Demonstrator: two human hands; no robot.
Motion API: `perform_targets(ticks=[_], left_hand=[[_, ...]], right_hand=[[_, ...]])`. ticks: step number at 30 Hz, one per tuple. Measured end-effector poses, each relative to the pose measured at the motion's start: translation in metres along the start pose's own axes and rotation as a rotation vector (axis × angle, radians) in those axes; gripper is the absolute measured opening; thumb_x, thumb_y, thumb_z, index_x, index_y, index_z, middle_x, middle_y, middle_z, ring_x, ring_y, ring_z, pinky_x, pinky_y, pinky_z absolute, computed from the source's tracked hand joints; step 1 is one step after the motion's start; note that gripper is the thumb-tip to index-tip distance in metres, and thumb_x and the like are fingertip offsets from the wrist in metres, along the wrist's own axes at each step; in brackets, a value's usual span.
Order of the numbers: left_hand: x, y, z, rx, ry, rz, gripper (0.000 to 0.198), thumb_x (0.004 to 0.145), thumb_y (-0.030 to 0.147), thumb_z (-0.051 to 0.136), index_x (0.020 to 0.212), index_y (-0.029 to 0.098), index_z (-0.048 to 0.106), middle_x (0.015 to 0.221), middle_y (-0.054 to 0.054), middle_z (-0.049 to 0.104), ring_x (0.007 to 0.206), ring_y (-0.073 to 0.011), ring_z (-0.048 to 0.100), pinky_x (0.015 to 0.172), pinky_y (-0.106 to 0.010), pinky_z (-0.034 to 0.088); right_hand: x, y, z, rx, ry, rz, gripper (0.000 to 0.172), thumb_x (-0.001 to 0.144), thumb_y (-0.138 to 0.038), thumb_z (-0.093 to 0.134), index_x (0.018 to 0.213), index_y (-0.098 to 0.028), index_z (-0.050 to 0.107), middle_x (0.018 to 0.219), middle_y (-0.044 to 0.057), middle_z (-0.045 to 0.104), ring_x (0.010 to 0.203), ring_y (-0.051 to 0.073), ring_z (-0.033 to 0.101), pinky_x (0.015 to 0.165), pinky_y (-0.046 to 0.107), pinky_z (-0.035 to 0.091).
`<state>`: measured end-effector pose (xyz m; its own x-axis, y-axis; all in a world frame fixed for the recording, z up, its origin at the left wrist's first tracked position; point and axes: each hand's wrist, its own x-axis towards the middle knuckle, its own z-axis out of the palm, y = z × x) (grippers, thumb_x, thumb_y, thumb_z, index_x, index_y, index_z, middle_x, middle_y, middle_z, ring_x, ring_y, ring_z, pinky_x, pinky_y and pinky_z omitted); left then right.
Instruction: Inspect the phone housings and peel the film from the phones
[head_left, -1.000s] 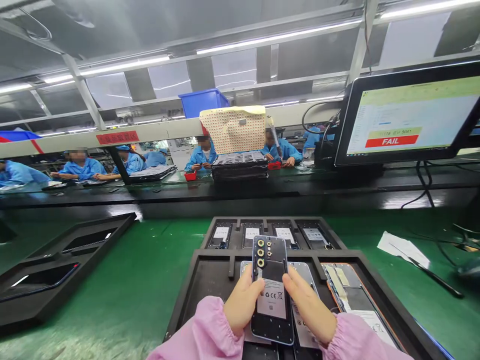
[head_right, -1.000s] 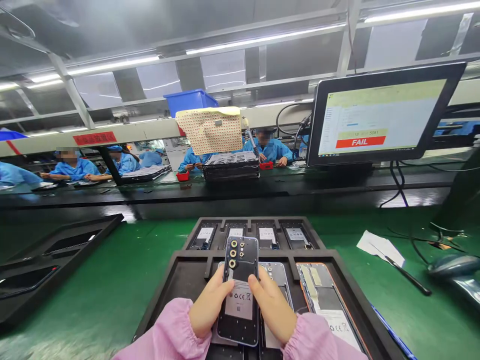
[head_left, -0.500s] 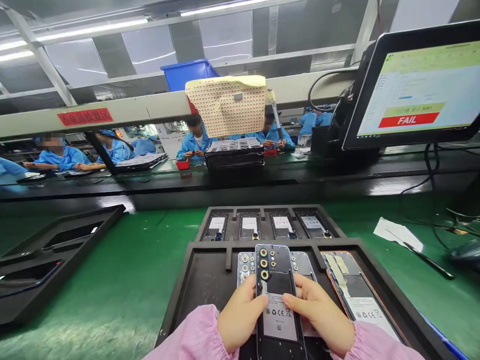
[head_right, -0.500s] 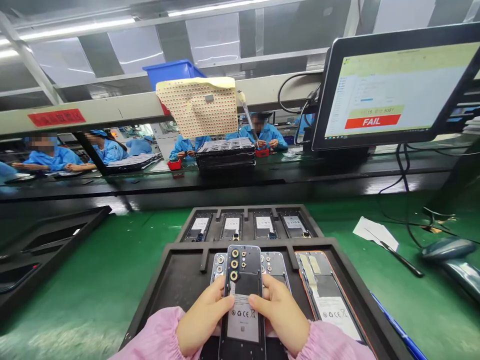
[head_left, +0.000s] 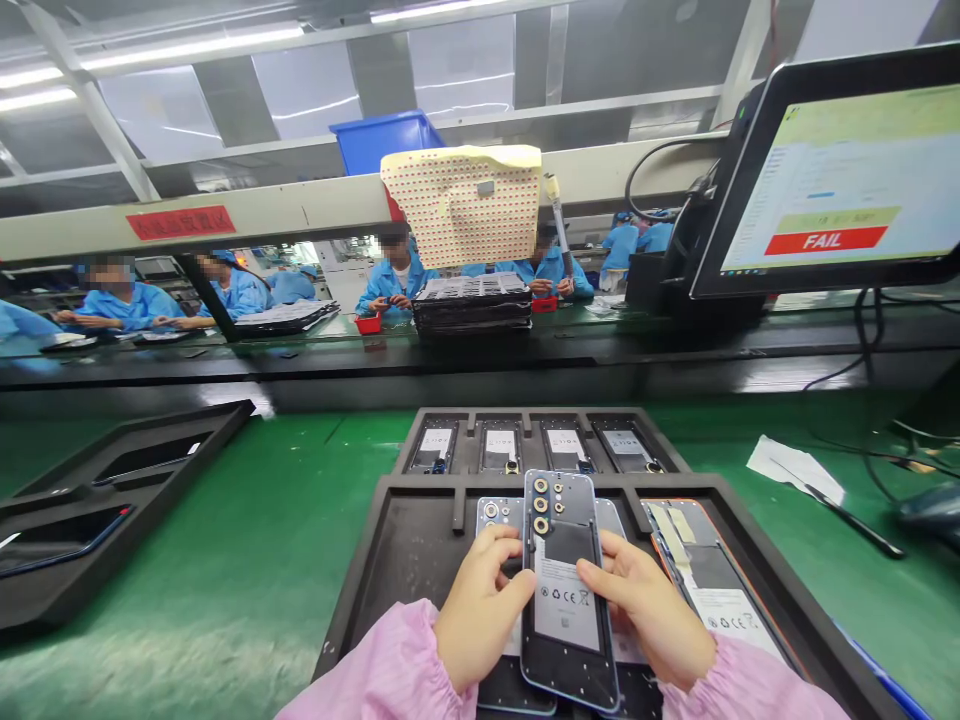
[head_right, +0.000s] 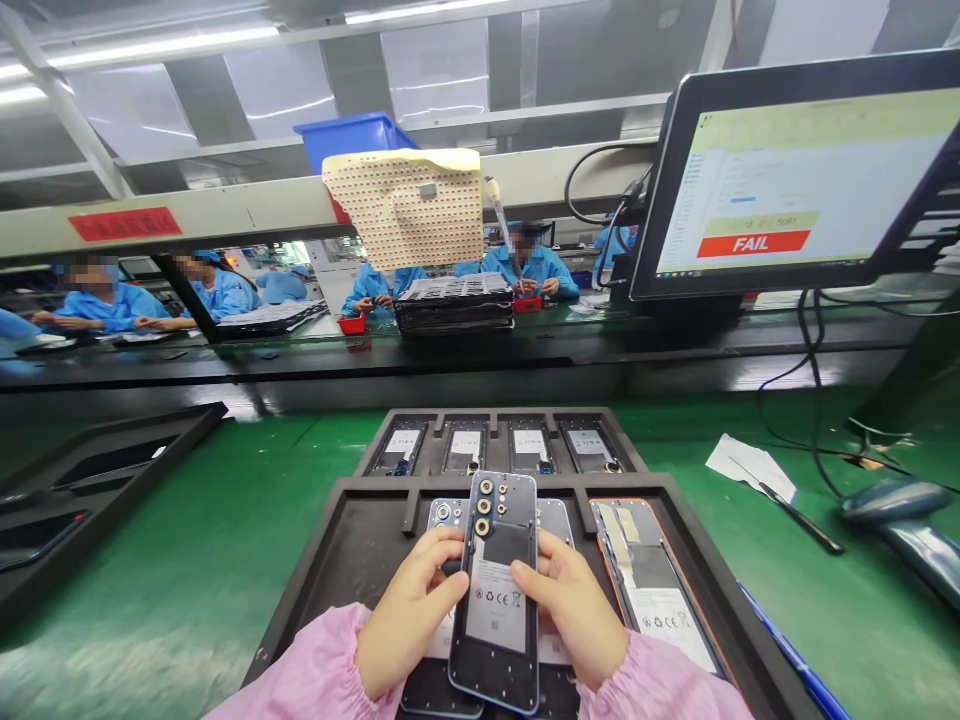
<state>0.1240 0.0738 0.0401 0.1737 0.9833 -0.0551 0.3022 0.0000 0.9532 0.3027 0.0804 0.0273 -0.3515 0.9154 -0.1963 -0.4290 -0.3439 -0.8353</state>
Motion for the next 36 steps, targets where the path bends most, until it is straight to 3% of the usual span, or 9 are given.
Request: perform_targets(ticks=[5,8,11,14,17,19,21,27,36], left_hand=[[-0.001,0.0,-0.001,0.004,-0.033,0.069,0.026,0.075,0.021,0.049,0.095,0.019,0.065,0.116,-0.006,0.05,0.096,-0.0196,0.053,0.071,-0.028,0.041],[-0.004,-0.007,-0.001,-0.07,-0.035,0.074,0.035,0.08,0.027,0.047,0.114,0.02,0.054,0.124,-0.008,0.045,0.104,-0.0217,0.049,0.077,-0.032,0.041],[-0.008,-0.014,-0.001,-0.142,0.096,0.146,0.046,0.087,0.039,0.043,0.129,0.022,0.033,0.134,-0.01,0.035,0.118,-0.0243,0.038,0.09,-0.036,0.036],[-0.011,-0.017,0.004,-0.261,0.219,0.258,0.055,0.083,0.052,0.05,0.125,0.023,0.031,0.134,-0.01,0.032,0.121,-0.0257,0.033,0.094,-0.037,0.032],[-0.013,-0.015,0.013,-0.618,0.014,0.106,0.062,0.074,0.058,0.059,0.118,0.02,0.038,0.121,-0.011,0.044,0.109,-0.025,0.043,0.082,-0.034,0.039],[-0.014,-0.011,0.019,-0.8,-0.21,-0.03,0.059,0.068,0.051,0.066,0.112,0.015,0.05,0.107,-0.011,0.052,0.098,-0.0233,0.048,0.073,-0.03,0.039],[-0.016,-0.008,0.023,-0.836,-0.292,-0.08,0.048,0.062,0.04,0.073,0.098,0.011,0.06,0.092,-0.009,0.057,0.087,-0.0196,0.052,0.067,-0.025,0.037],[-0.025,-0.001,0.022,-0.727,-0.206,0.059,0.038,0.067,0.043,0.074,0.087,0.013,0.063,0.071,-0.002,0.052,0.067,-0.0109,0.045,0.064,-0.022,0.034],[-0.025,0.005,0.026,-0.561,-0.011,-0.07,0.031,0.066,0.039,0.071,0.07,0.013,0.055,0.067,-0.002,0.05,0.066,-0.0131,0.044,0.062,-0.024,0.035]], right_hand=[[-0.001,0.001,0.001,-0.052,0.06,0.018,0.053,0.061,-0.044,0.08,0.101,-0.017,0.059,0.077,0.006,0.07,0.067,0.022,0.066,0.055,0.029,0.049],[-0.002,0.0,0.003,-0.064,0.119,0.027,0.051,0.061,-0.044,0.08,0.1,-0.017,0.059,0.073,0.005,0.07,0.061,0.019,0.065,0.05,0.024,0.046],[-0.001,-0.002,0.004,-0.009,0.205,-0.019,0.049,0.061,-0.04,0.08,0.098,-0.016,0.059,0.078,0.007,0.071,0.064,0.018,0.065,0.053,0.025,0.048],[-0.001,-0.005,0.008,0.094,0.29,-0.112,0.048,0.06,-0.035,0.082,0.097,-0.016,0.059,0.084,0.007,0.071,0.072,0.02,0.066,0.059,0.026,0.052],[-0.003,-0.006,0.012,0.209,0.343,-0.162,0.047,0.057,-0.031,0.084,0.095,-0.017,0.061,0.09,0.004,0.07,0.08,0.019,0.065,0.062,0.024,0.053],[-0.005,-0.006,0.014,0.26,0.353,-0.154,0.046,0.055,-0.029,0.086,0.092,-0.017,0.063,0.088,0.004,0.07,0.081,0.019,0.065,0.064,0.023,0.055],[-0.009,-0.005,0.017,0.281,0.349,-0.13,0.039,0.055,-0.029,0.086,0.085,-0.015,0.064,0.084,0.003,0.069,0.08,0.019,0.065,0.063,0.022,0.056],[-0.016,-0.005,0.02,0.349,0.411,-0.092,0.035,0.054,-0.023,0.086,0.081,-0.016,0.066,0.086,0.003,0.069,0.086,0.02,0.065,0.064,0.018,0.057],[-0.019,-0.002,0.022,0.245,0.42,-0.259,0.079,0.053,-0.011,0.082,0.122,-0.033,0.05,0.114,0.0,0.062,0.101,0.023,0.06,0.07,0.025,0.057]])
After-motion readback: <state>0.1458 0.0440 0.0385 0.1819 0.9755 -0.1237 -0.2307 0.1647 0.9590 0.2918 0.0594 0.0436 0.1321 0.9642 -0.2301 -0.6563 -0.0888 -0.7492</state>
